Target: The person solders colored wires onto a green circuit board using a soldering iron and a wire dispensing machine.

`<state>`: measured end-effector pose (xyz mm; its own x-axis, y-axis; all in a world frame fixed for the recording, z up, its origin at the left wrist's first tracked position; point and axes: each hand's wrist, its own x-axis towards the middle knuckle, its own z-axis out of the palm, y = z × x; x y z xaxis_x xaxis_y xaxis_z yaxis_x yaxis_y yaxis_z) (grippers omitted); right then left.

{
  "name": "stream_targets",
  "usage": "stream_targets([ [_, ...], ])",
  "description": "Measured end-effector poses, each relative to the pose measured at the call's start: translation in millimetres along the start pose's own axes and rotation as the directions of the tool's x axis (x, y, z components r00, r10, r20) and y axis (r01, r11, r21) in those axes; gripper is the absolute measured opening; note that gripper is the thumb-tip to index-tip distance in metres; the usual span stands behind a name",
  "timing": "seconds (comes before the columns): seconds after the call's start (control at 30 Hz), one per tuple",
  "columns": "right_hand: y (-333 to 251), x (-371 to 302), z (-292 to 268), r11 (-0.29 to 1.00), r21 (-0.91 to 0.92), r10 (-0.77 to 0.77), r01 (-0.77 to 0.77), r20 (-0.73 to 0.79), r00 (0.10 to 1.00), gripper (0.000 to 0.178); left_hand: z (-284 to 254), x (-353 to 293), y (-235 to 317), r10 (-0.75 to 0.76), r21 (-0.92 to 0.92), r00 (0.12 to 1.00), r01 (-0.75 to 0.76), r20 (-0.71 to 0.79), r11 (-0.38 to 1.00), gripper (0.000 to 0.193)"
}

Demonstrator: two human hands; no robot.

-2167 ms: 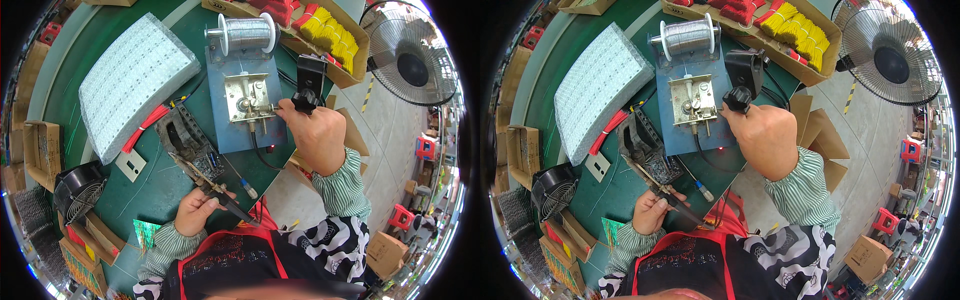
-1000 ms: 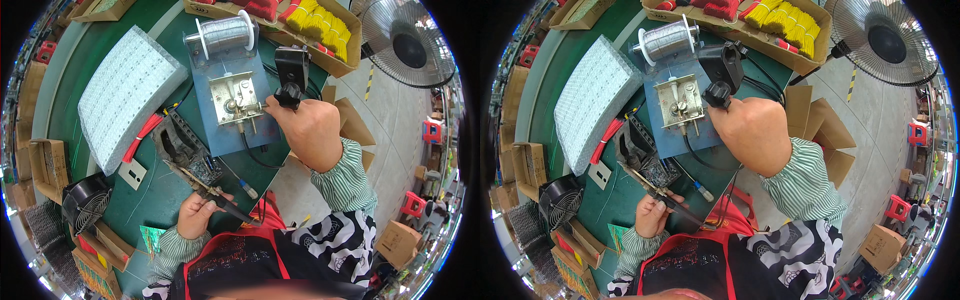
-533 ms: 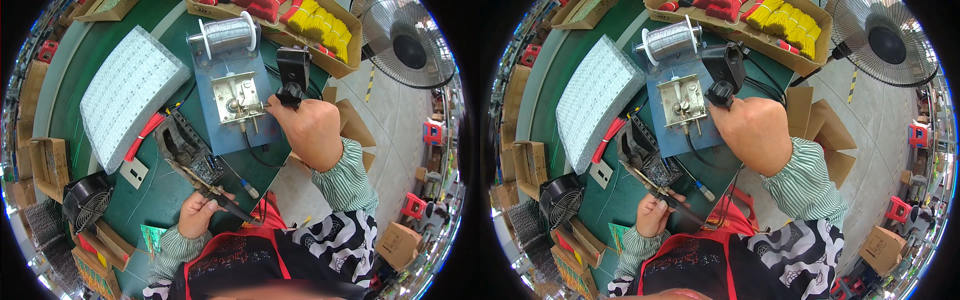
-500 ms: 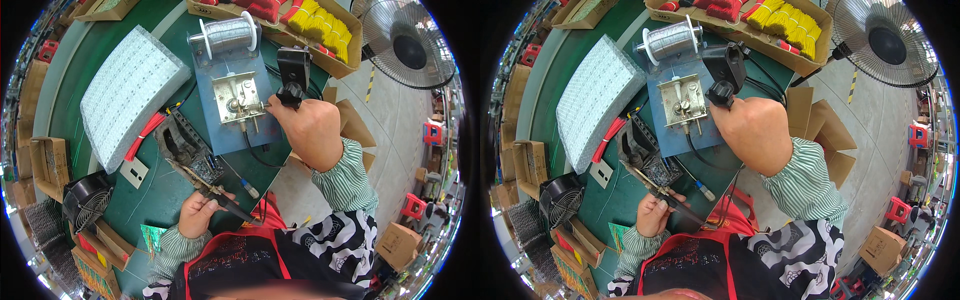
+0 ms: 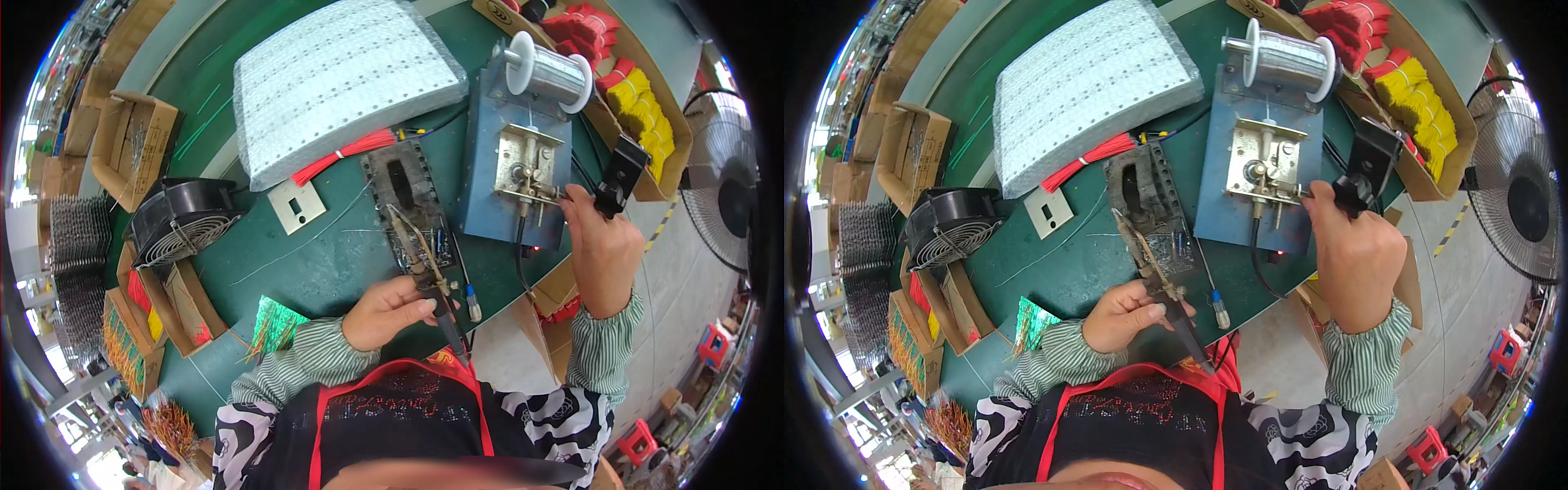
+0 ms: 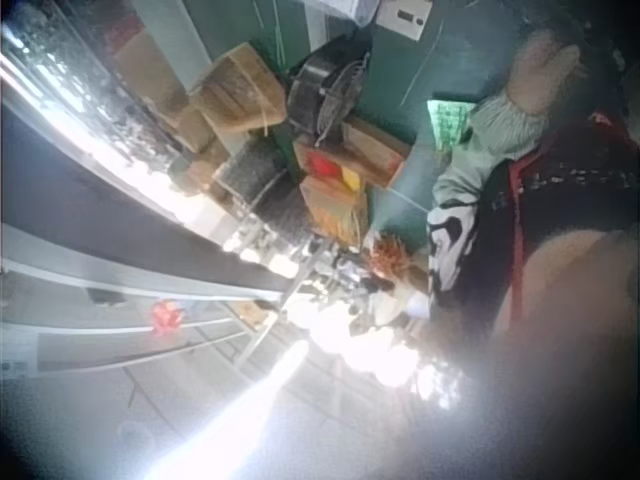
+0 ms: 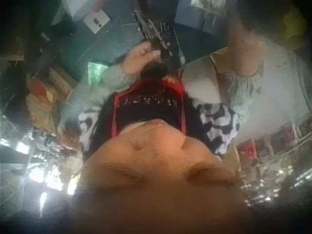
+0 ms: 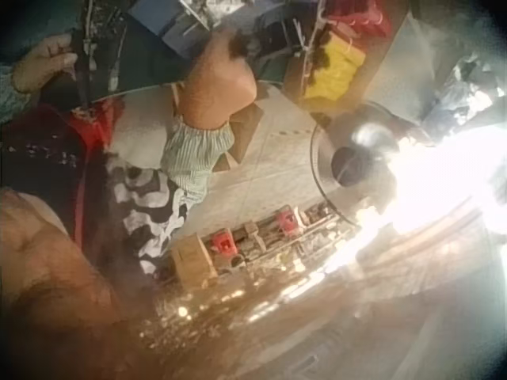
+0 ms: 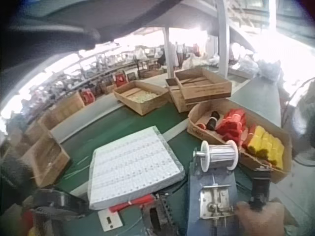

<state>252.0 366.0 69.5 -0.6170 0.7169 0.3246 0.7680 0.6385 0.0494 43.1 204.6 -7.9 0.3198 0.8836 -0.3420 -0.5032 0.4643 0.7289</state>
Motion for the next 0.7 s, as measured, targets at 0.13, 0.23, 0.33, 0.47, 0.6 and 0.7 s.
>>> stream_targets([
  [0.13,-0.5,1.9,0.5,0.999,0.012,0.030,-0.030,0.005,1.000,0.015,1.5,-0.5,4.5,-0.002,-0.002,1.000,0.002,0.013,1.000,0.029],
  [0.23,-0.3,2.5,1.9,1.000,0.003,0.011,-0.011,-0.023,1.000,0.015,1.3,-0.9,4.0,-0.006,0.005,1.000,0.005,0.017,1.000,0.029],
  [0.33,1.0,1.7,3.2,1.000,-0.012,-0.009,0.009,-0.052,0.999,0.015,1.3,-1.3,4.2,-0.001,0.018,1.000,0.000,0.024,1.000,0.029],
  [0.47,-0.3,1.4,-0.1,1.000,-0.003,0.023,-0.023,0.003,1.000,0.016,1.9,-1.4,3.7,-0.001,0.018,1.000,0.001,0.030,1.000,0.029],
  [0.6,-0.2,0.3,2.0,1.000,-0.019,0.024,-0.024,0.007,1.000,0.016,1.1,-1.5,2.1,-0.003,-0.005,1.000,0.003,0.024,1.000,0.028],
  [0.7,-0.5,0.3,1.6,0.999,0.014,0.034,-0.034,-0.012,0.999,0.016,1.7,-2.2,3.7,0.000,0.009,1.000,0.000,0.025,1.000,0.027],
])
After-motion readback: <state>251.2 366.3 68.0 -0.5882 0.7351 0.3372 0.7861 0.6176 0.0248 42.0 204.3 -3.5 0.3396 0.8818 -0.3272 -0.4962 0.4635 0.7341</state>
